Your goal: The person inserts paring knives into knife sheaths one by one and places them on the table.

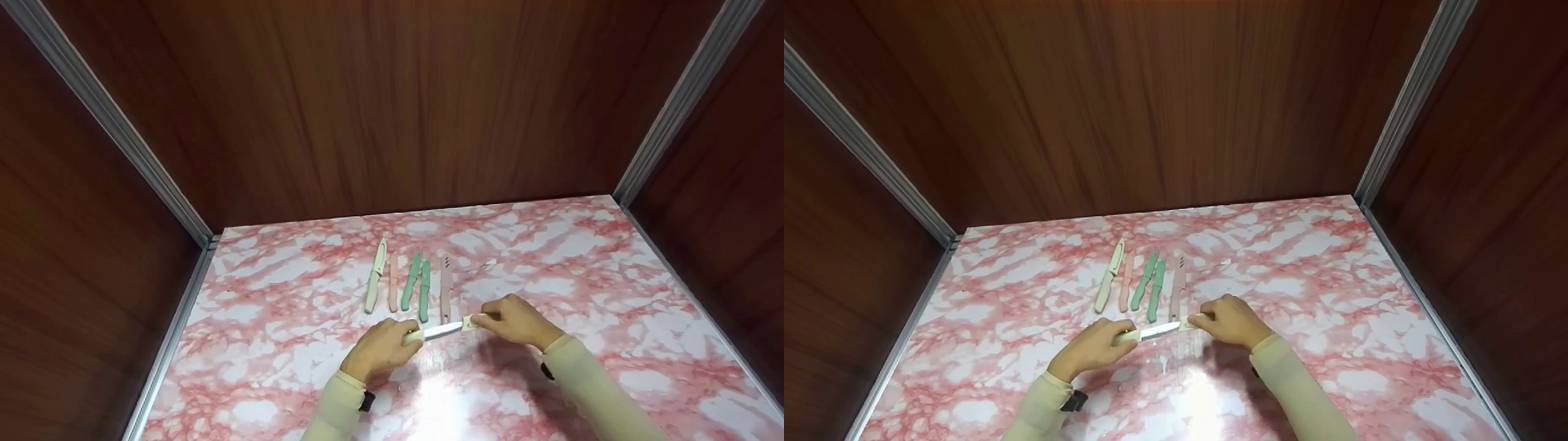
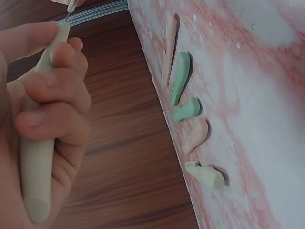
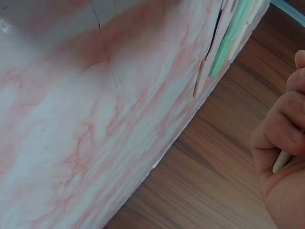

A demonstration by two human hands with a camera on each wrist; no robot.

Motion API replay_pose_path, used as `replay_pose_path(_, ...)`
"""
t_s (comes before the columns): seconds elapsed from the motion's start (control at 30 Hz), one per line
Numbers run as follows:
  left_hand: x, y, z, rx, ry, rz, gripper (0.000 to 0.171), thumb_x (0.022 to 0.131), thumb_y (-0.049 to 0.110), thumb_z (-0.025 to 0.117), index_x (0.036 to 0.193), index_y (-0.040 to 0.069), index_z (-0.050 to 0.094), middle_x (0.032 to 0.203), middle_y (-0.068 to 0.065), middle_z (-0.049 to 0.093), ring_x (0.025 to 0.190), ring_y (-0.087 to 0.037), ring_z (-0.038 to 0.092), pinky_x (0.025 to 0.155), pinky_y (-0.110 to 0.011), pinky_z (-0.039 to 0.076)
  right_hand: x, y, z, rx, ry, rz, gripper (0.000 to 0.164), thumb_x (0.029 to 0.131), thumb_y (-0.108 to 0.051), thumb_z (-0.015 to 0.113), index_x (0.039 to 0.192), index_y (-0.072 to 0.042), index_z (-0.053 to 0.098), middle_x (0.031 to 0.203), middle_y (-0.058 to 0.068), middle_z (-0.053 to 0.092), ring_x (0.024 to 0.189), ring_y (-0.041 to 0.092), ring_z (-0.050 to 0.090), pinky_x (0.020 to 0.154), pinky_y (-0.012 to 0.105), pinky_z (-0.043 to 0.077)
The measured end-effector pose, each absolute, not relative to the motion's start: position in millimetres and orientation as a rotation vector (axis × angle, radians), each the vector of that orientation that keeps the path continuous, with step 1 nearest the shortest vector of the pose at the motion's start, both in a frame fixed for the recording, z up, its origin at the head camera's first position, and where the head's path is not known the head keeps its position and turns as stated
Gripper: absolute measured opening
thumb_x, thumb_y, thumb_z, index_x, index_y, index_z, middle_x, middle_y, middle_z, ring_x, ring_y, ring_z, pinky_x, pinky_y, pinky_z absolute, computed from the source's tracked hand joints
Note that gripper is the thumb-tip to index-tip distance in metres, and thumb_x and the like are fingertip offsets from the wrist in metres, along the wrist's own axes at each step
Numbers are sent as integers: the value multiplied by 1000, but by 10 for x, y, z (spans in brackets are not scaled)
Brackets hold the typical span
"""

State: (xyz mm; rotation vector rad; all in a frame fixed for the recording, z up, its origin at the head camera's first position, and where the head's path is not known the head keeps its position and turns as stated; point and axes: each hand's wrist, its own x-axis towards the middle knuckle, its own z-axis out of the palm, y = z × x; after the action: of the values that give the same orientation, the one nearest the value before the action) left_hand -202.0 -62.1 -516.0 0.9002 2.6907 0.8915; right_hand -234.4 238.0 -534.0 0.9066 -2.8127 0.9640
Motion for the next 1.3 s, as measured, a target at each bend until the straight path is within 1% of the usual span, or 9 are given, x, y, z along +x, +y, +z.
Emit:
replay_pose_path(0.2, -2019, -607, -5134, 885, 2664, 875, 10, 89, 23, 54, 80, 18, 52, 56, 10, 40, 43, -3, 33, 40, -20, 29, -2346, 2358, -5333, 971, -2781, 944, 33, 90, -39, 62, 61, -25, 54, 52, -17, 31, 47, -2, 25, 46, 19, 24)
replay_pose_path(0.37, -2023, -600, -5125, 937, 2700, 839, 8, 87, 21, 57, 81, 18, 53, 57, 10, 39, 44, -4, 32, 41, -21, 28, -2344, 2354, -5335, 993, -2779, 938, 33, 90, -38, 62, 62, -25, 54, 52, -17, 33, 47, -2, 27, 47, 19, 25)
replay_pose_path(0.7, -2022, -557, -5134, 989, 2742, 809, 7, 86, 20, 60, 81, 18, 55, 57, 11, 38, 45, -4, 31, 42, -22, 28, -2322, 2337, -5328, 1009, -2788, 931, 31, 90, -38, 63, 64, -20, 61, 52, -17, 39, 45, -2, 29, 44, 19, 26)
replay_pose_path(0.87, -2021, -540, -5127, 1005, 2748, 809, 5, 87, 21, 61, 86, 17, 58, 59, 11, 41, 49, -5, 34, 44, -22, 29, -2319, 2331, -5319, 1021, -2785, 924, 33, 90, -39, 62, 62, -26, 54, 51, -17, 35, 44, -2, 27, 43, 18, 25)
replay_pose_path(0.97, -2017, -531, -5109, 1006, 2737, 808, 5, 87, 21, 61, 87, 17, 59, 60, 11, 42, 50, -5, 35, 44, -22, 30, -2319, 2321, -5307, 1033, -2775, 914, 34, 90, -40, 62, 60, -27, 51, 51, -18, 33, 44, -3, 26, 43, 18, 24)
replay_pose_path(1.17, -2024, -512, -5120, 1018, 2714, 825, 7, 87, 18, 62, 84, 16, 56, 59, 10, 40, 48, -4, 33, 42, -21, 28, -2310, 2305, -5309, 1036, -2755, 918, 36, 90, -37, 64, 59, -24, 51, 52, -18, 31, 45, -3, 25, 43, 18, 24)
replay_pose_path(1.3, -2025, -498, -5122, 1009, 2704, 836, 6, 87, 18, 62, 84, 15, 57, 60, 10, 42, 47, -3, 33, 42, -21, 29, -2302, 2294, -5312, 1033, -2765, 919, 36, 90, -37, 63, 59, -24, 51, 52, -18, 32, 44, -3, 26, 43, 18, 24)
